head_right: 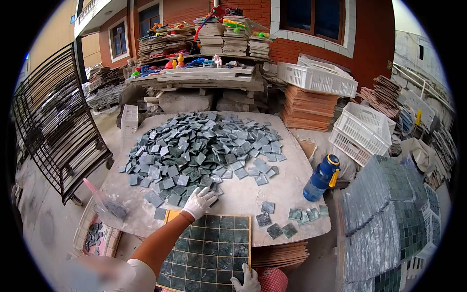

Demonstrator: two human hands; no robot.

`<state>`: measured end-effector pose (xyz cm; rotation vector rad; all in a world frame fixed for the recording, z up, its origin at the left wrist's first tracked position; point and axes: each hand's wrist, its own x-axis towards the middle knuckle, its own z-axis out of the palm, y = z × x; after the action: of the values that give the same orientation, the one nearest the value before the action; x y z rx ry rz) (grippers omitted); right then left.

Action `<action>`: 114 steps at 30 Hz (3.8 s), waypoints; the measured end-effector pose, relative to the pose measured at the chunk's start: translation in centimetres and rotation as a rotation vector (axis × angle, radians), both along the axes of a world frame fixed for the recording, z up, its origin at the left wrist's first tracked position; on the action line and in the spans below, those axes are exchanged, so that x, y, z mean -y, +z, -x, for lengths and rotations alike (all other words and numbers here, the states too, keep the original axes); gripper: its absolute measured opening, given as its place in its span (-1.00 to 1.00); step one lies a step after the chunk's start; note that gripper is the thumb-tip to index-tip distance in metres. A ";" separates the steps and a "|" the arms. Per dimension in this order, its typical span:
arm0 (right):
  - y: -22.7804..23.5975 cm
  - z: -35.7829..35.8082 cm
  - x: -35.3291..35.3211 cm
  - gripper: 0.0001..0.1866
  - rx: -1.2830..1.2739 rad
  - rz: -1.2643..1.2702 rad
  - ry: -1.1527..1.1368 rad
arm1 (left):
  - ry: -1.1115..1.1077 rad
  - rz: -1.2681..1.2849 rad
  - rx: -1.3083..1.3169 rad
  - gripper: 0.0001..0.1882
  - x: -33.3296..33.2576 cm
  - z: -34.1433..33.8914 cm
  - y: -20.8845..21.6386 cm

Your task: The person places small square tiles one by one into a yellow grid frame, filling the grid cells. After completing one grid, the person flips it over and sets it aside, then repeats the process with a second grid frame.

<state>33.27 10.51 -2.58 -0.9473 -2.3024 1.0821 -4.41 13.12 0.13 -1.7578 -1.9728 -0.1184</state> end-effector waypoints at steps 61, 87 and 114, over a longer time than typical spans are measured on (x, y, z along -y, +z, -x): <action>-6.2 0.0 -1.1 -0.46 -0.390 0.395 -0.272 | 0.328 0.141 0.322 -0.08 2.9 -10.1 -3.0; -3.6 -1.0 -0.8 -0.63 -0.428 0.840 -0.239 | 0.500 0.064 0.365 -0.23 18.0 -9.7 -2.6; 2.8 -0.4 -1.6 -0.59 -0.158 -0.060 -0.229 | 0.144 0.139 0.495 -0.26 19.8 -16.3 -0.9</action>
<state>33.65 12.13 0.25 -1.0338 -2.0319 0.9513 11.86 -6.63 -0.78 -1.7886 -2.5027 -0.4100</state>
